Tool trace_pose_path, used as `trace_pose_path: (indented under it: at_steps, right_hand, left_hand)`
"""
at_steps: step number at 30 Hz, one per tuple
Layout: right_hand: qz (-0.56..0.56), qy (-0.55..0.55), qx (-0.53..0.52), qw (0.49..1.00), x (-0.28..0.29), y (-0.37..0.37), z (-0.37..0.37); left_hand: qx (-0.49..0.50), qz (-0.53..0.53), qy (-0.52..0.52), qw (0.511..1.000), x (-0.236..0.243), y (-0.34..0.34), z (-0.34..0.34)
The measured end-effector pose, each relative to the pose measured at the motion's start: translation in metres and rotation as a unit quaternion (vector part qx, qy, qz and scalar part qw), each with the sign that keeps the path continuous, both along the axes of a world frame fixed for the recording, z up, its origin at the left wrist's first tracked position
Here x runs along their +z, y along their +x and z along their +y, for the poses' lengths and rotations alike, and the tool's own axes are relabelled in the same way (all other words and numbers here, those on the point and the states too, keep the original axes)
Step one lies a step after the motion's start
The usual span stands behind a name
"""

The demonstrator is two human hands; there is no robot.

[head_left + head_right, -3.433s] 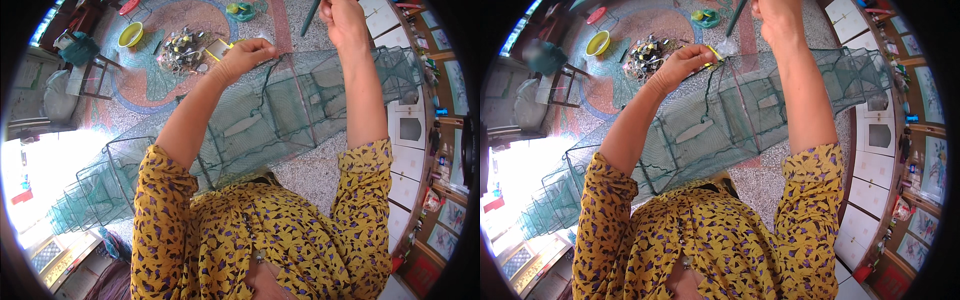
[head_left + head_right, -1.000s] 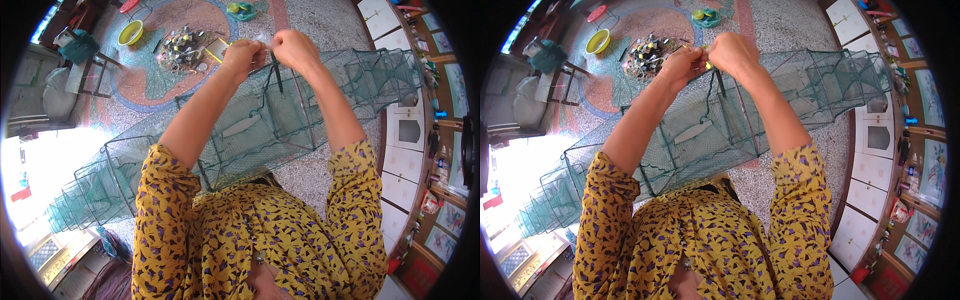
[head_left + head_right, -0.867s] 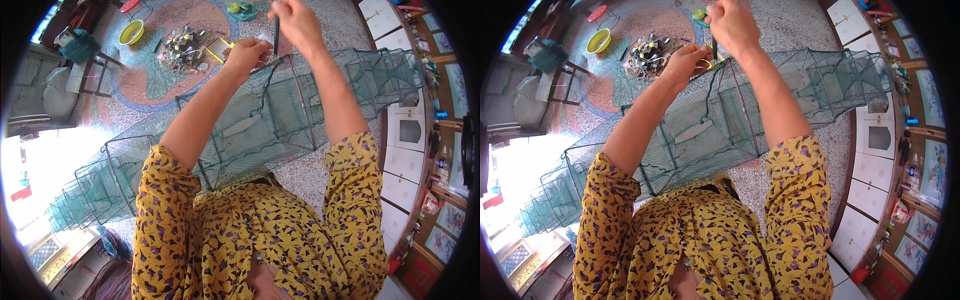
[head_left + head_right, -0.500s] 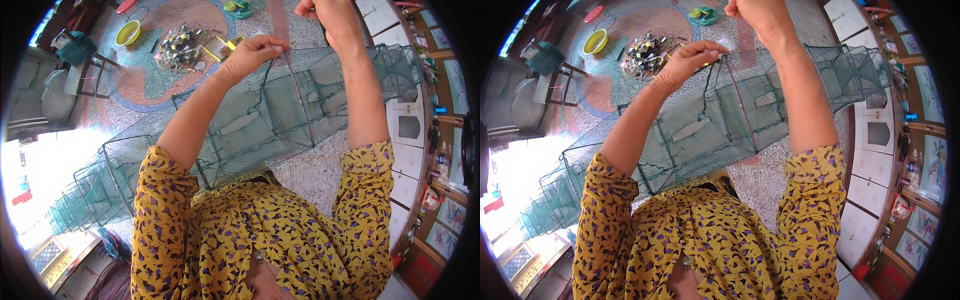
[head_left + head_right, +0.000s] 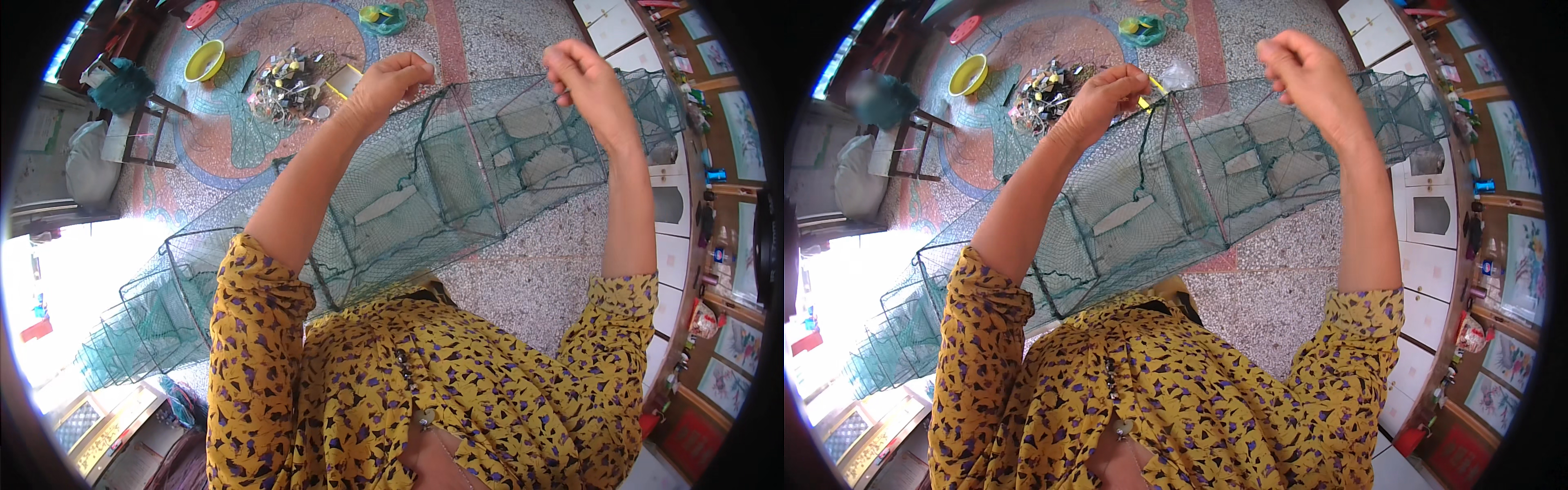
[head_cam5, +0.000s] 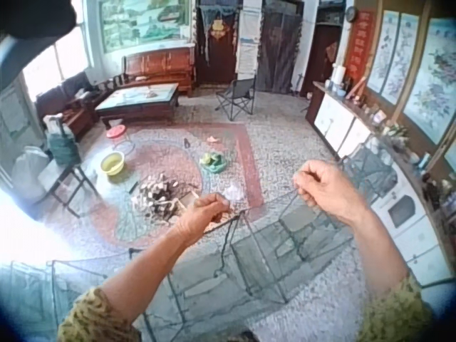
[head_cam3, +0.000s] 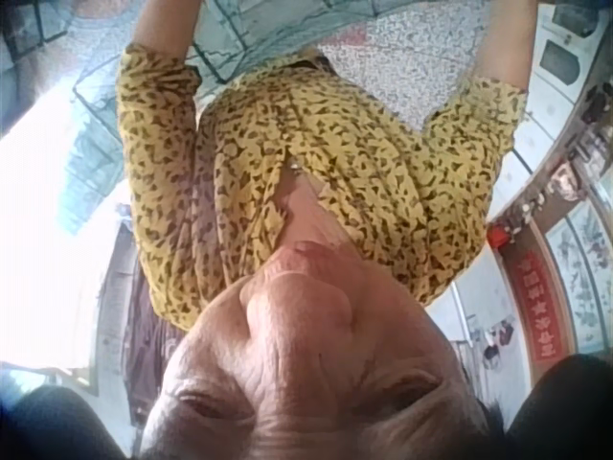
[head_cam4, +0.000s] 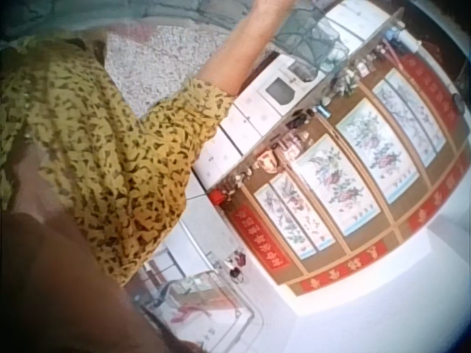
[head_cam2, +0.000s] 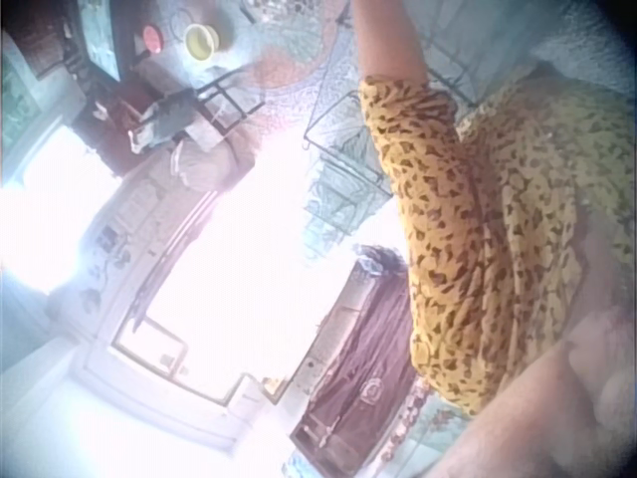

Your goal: The person repairs a green mesh fishing net by hand, using a needle to weave thread through the mesh and secure it to a metal frame.

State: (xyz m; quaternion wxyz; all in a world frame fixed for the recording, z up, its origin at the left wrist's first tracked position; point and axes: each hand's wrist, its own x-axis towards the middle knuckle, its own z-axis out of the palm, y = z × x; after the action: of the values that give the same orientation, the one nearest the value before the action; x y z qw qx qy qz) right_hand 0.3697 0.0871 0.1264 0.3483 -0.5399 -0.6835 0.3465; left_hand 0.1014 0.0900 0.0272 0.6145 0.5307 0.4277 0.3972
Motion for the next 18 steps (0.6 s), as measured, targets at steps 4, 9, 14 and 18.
trace_pose_path:
  at_steps: [4, 9, 14, 18]
  right_hand:
    - [-0.168, 0.128, 0.114, 0.971, -0.009, -0.025, -0.019]
    - [-0.267, 0.043, 0.114, 0.956, -0.011, -0.066, -0.034]
    - [-0.321, 0.052, 0.097, 0.941, -0.029, -0.081, -0.032]
    - [-0.363, 0.066, 0.084, 0.926, -0.031, -0.088, -0.032]
  left_hand:
    - [0.034, 0.048, -0.042, 0.997, 0.012, 0.008, 0.008]
    - [0.035, 0.072, -0.102, 0.992, 0.019, 0.006, 0.019]
    - [0.063, -0.030, -0.155, 0.985, 0.007, 0.009, 0.016]
    - [0.076, -0.077, -0.171, 0.979, 0.000, 0.010, 0.014]
